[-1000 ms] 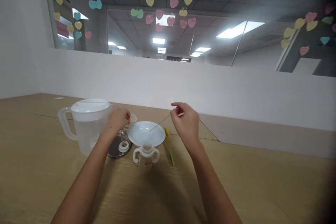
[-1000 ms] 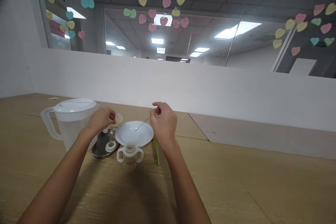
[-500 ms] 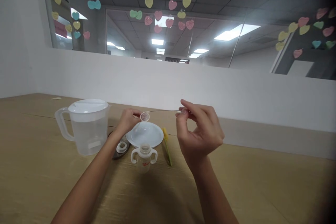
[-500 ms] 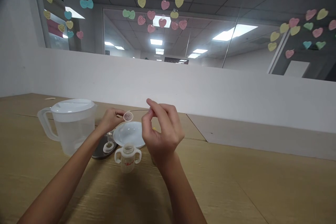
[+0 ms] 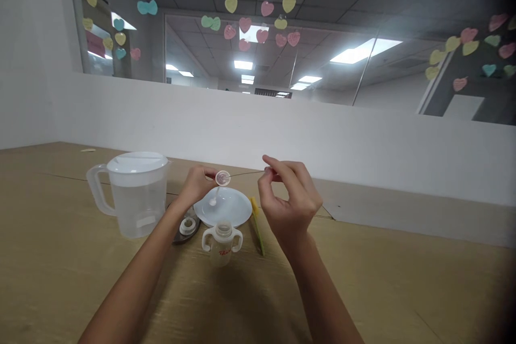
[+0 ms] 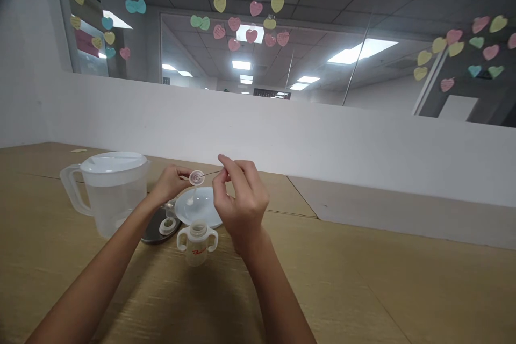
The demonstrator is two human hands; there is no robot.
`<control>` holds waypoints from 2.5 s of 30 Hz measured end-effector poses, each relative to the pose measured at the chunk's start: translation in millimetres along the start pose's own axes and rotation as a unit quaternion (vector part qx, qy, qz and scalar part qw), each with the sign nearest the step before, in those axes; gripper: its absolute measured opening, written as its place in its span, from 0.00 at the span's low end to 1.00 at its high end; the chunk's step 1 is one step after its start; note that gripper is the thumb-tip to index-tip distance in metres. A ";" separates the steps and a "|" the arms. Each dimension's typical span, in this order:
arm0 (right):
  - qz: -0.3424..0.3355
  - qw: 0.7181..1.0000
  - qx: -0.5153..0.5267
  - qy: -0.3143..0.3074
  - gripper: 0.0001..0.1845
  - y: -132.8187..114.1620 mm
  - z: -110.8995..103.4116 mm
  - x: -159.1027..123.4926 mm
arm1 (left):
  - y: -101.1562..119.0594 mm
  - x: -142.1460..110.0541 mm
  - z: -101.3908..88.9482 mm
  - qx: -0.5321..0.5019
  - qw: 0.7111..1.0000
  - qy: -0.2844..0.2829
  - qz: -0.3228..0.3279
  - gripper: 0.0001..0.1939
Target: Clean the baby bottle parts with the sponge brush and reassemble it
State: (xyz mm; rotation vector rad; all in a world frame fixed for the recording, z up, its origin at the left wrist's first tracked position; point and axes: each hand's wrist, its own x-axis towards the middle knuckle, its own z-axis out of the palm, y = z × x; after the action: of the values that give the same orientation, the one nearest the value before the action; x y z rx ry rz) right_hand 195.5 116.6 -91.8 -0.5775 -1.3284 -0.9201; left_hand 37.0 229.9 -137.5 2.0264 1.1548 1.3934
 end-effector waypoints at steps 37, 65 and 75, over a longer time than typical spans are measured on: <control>0.041 0.957 0.182 -0.222 0.23 2.3 17.1 -24.5 | 0.9 -1.0 2.9 -0.037 0.997 -0.062 0.021 0.11; 0.110 0.902 0.254 -0.332 0.21 18.6 42.3 -59.8 | 10.7 -3.6 4.6 -0.098 0.990 -0.080 0.064 0.06; 0.150 0.913 0.179 -0.334 0.17 23.7 39.0 -53.2 | 6.7 -2.3 8.4 -0.053 0.995 -0.060 0.053 0.11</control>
State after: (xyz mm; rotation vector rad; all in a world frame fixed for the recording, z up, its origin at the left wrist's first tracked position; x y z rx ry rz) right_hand 194.1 173.2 -133.0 -0.8176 -1.8984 -0.1990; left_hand 46.9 225.2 -137.4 2.0903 0.9147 1.3320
